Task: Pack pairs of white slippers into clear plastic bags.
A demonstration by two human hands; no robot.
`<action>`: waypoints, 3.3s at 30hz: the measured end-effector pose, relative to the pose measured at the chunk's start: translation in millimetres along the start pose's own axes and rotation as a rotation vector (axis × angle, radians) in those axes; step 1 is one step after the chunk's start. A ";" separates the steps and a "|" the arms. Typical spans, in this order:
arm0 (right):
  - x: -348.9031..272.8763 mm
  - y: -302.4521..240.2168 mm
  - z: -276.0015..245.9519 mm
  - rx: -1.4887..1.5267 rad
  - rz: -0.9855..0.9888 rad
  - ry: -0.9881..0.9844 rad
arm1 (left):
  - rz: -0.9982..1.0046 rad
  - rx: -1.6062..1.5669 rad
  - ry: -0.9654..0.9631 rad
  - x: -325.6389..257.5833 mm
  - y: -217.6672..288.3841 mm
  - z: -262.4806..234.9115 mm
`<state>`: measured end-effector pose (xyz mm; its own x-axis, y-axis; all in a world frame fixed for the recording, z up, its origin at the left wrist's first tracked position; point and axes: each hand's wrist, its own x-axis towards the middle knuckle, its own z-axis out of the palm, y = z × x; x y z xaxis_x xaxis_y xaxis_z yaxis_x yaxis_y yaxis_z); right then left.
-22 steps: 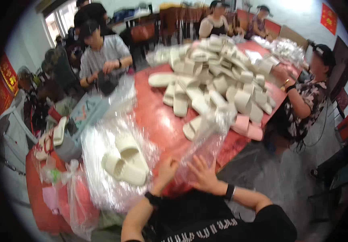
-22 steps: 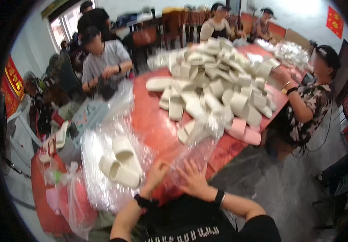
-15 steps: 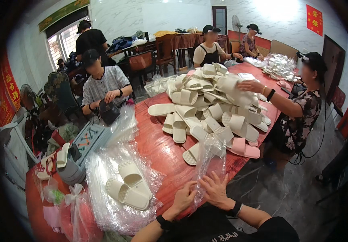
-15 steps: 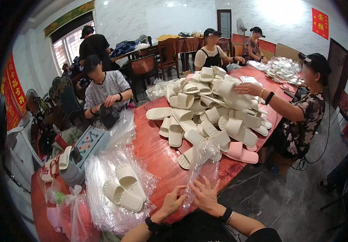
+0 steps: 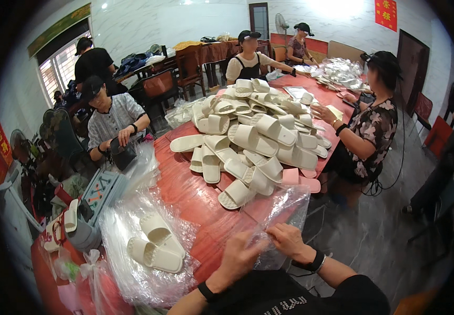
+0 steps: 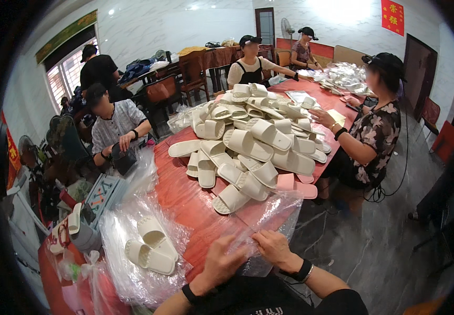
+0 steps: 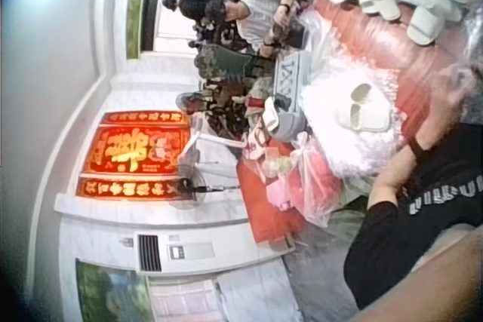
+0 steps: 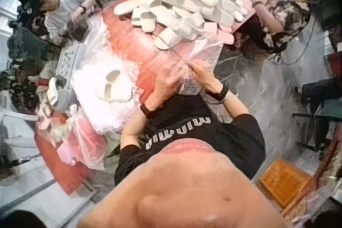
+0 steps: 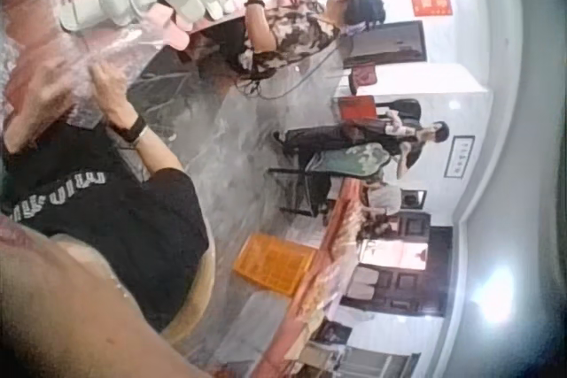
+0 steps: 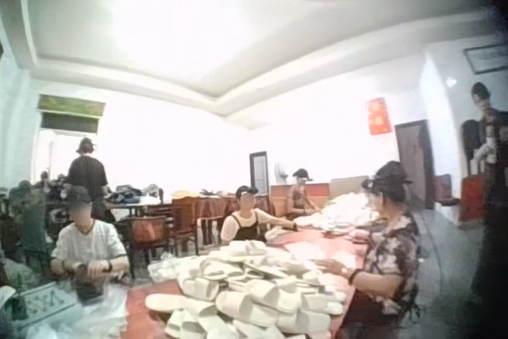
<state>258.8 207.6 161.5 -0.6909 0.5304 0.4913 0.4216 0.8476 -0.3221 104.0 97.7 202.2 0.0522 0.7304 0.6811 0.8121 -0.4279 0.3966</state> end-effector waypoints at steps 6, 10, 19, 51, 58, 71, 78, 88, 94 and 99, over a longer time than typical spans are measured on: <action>-0.6 -3.6 -37.4 0.336 0.131 -0.145 | 0.213 0.364 -0.267 -25.3 -5.0 24.2; 2.8 9.3 -66.3 0.663 0.217 -0.572 | 0.187 0.039 -0.390 -39.1 -19.5 29.7; -17.1 -17.0 -56.6 -0.058 -0.400 -0.426 | -0.242 -0.576 -0.678 -50.9 -52.9 110.3; -67.8 138.0 -112.9 -0.473 0.320 -0.161 | -0.836 0.416 -0.231 37.1 -207.4 133.6; -67.1 146.1 -95.5 -0.357 0.305 -0.148 | -1.108 0.223 -0.451 52.2 -226.7 123.6; -55.4 129.7 -84.2 -0.237 0.277 -0.237 | -0.222 0.643 -0.494 37.9 -227.2 113.7; -64.6 129.9 -89.0 -0.219 0.296 -0.239 | -0.179 0.894 -0.688 -9.5 -260.0 20.5; -62.6 124.2 -84.4 -0.202 0.254 -0.262 | -0.901 0.492 -0.168 -15.2 -238.3 60.9; -63.5 119.2 -96.0 -0.160 0.245 -0.231 | -1.055 0.391 0.010 -30.4 -271.1 52.8; -66.8 120.3 -105.3 -0.160 0.268 -0.233 | -0.888 0.255 0.296 19.8 -247.6 -7.3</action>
<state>417.5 275.7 175.1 -0.6506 0.7315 0.2041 0.6790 0.6807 -0.2751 -100.4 214.2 122.0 -0.7608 0.5534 0.3391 0.5887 0.3684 0.7195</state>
